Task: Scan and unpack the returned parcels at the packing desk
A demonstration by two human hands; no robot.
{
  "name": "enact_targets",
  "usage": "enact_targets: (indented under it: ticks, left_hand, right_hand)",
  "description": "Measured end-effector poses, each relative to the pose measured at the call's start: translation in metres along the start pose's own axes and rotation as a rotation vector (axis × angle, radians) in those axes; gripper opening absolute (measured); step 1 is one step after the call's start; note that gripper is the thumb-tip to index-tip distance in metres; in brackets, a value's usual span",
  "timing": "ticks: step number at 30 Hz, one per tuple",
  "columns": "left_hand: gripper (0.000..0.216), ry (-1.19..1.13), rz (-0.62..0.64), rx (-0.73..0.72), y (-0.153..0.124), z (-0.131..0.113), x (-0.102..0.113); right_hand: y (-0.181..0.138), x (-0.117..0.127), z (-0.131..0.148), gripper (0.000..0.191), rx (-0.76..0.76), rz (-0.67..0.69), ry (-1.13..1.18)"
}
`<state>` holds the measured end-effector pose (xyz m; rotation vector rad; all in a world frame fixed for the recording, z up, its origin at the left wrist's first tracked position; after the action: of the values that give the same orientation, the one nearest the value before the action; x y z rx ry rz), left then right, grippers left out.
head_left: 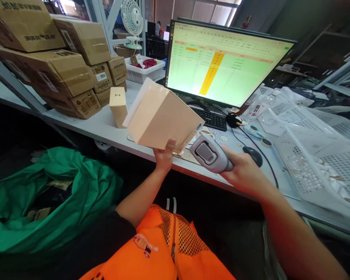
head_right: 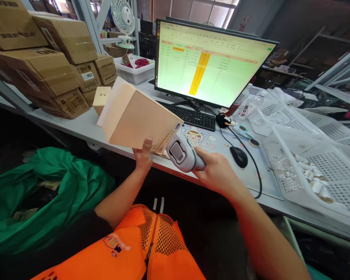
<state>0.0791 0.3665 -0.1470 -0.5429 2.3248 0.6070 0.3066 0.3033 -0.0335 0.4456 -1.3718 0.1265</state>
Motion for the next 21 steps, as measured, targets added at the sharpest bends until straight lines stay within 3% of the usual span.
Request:
enact_targets:
  ticks: [3,6,9,13,16,21]
  left_hand:
    - [0.087,-0.045,0.113,0.005,0.022,0.009,0.010]
    - [0.080,-0.028,0.188,-0.055,0.039,0.008,0.023]
    - [0.075,-0.008,0.221,-0.094,0.046,0.004,0.031]
    - [0.072,0.057,0.252,-0.116,0.052,0.003,0.024]
    - [0.077,0.214,0.205,-0.162,0.074,0.005,0.020]
    - [0.072,0.678,0.075,-0.161,0.138,0.015,0.032]
  right_hand:
    - [0.001,0.012,-0.021,0.029,0.036,0.127,0.216]
    - [0.002,0.029,-0.038,0.037,-0.013,0.162,0.239]
    - [0.003,0.041,-0.033,0.046,0.031,0.159,0.245]
    - [0.004,0.038,-0.031,0.046,0.030,0.150,0.265]
    - [0.003,0.026,-0.049,0.045,-0.089,0.119,0.170]
    - [0.006,0.009,-0.073,0.032,-0.236,0.086,0.036]
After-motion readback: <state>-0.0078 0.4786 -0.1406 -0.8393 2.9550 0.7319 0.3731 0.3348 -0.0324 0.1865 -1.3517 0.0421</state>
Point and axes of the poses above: each hand's wrist, its own y-axis towards the middle knuckle, its own x-axis out of the back of the hand, z = x × y, the point moved 9 cm from there along y, towards the middle knuckle, and after that the axes turned 9 degrees about -y, right-handed, at the moved point
